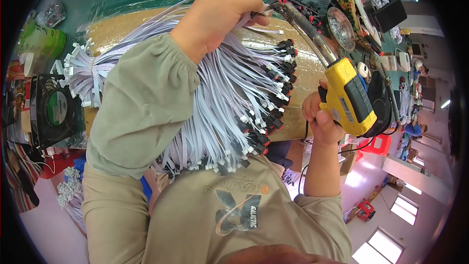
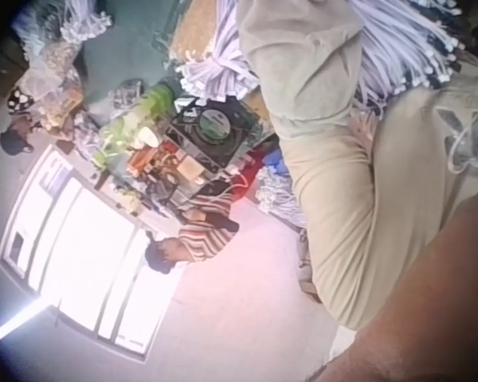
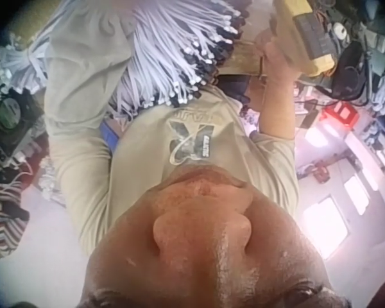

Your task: The person assembles wire harnesses by attaching connectors to components and soldering them together with a soldering iron.

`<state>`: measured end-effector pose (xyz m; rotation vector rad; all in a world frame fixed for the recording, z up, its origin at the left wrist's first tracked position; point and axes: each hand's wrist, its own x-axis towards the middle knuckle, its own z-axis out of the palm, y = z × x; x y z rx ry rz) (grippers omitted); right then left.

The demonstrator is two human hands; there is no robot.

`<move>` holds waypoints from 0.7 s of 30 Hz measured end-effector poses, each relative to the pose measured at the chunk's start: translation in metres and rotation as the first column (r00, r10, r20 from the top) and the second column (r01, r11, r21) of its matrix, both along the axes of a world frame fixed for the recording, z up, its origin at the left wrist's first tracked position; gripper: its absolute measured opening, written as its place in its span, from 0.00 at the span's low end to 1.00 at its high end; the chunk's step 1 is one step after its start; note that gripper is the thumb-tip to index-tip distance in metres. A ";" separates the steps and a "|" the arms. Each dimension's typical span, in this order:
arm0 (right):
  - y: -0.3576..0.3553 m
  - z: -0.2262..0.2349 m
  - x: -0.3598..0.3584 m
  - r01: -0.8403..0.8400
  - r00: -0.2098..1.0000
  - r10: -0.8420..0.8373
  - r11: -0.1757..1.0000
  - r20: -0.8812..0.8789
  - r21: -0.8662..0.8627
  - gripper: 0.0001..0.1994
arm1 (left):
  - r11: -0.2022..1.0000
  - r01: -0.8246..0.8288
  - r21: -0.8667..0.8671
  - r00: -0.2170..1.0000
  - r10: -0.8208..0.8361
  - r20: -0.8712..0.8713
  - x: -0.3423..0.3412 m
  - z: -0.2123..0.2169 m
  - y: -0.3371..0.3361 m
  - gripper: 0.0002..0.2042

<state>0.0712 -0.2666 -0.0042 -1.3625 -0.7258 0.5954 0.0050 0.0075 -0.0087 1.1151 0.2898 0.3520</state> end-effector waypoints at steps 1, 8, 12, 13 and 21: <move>-0.001 -0.002 0.000 0.010 1.000 -0.010 1.000 0.010 -0.006 0.33 | 1.000 0.008 0.001 1.000 -0.008 0.011 0.000 -0.001 0.000 0.07; -0.011 -0.015 0.008 0.068 0.983 -0.048 0.991 0.177 -0.113 0.32 | 1.000 0.004 -0.028 0.999 -0.003 0.042 0.000 -0.004 0.002 0.06; -0.008 -0.018 0.008 0.071 0.982 -0.046 0.989 0.185 -0.130 0.31 | 1.000 -0.004 -0.031 0.999 0.006 0.045 0.000 -0.003 0.000 0.06; -0.007 -0.019 0.007 0.081 0.981 -0.056 0.989 0.187 -0.126 0.31 | 0.999 -0.005 -0.036 0.999 0.007 0.048 0.000 -0.003 0.000 0.06; -0.006 -0.025 0.010 0.108 0.963 -0.067 0.984 0.261 -0.145 0.30 | 0.999 -0.014 -0.049 0.999 0.016 0.046 0.002 -0.006 0.001 0.06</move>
